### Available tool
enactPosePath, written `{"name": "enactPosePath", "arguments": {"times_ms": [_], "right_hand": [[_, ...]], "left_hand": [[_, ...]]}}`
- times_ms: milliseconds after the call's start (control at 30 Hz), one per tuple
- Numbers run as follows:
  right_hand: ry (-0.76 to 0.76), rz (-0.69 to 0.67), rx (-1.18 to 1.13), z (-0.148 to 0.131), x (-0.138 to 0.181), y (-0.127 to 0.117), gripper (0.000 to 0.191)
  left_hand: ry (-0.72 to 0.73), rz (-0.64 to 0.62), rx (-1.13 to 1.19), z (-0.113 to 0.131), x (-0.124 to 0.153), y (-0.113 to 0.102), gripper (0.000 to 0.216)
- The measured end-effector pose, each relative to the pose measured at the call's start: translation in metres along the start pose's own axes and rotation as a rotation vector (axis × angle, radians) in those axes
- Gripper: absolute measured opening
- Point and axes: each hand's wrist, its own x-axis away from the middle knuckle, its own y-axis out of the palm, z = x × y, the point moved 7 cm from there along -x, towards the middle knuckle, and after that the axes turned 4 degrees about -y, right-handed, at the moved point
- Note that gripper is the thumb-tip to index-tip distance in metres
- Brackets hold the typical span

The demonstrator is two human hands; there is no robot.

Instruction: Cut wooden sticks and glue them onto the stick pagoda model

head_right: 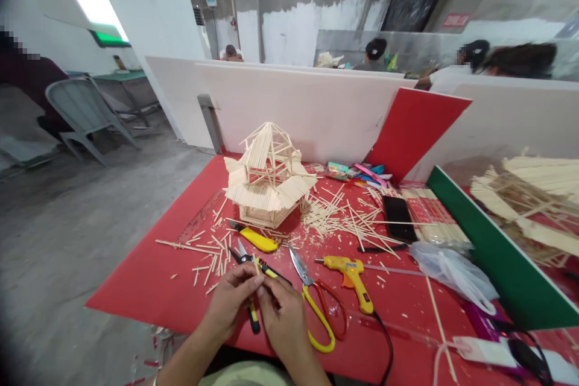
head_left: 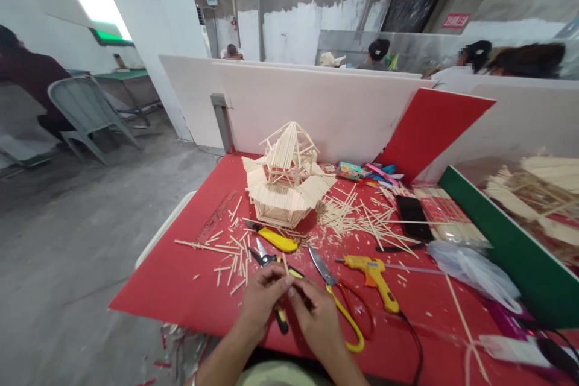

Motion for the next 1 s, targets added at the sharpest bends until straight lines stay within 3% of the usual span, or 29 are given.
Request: {"name": "enactPosePath", "arguments": {"times_ms": [233,1000], "right_hand": [[0.024,-0.017,-0.025,0.0040,-0.0027,0.0014,0.023],[0.012,0.002,-0.036,0.0051,-0.0031,0.0012,0.027]], "left_hand": [[-0.063,0.029,0.005,-0.0034,-0.0027,-0.0002,0.023],[-0.042,0.044,0.056,0.0037,-0.0025,0.0051,0.023]]}}
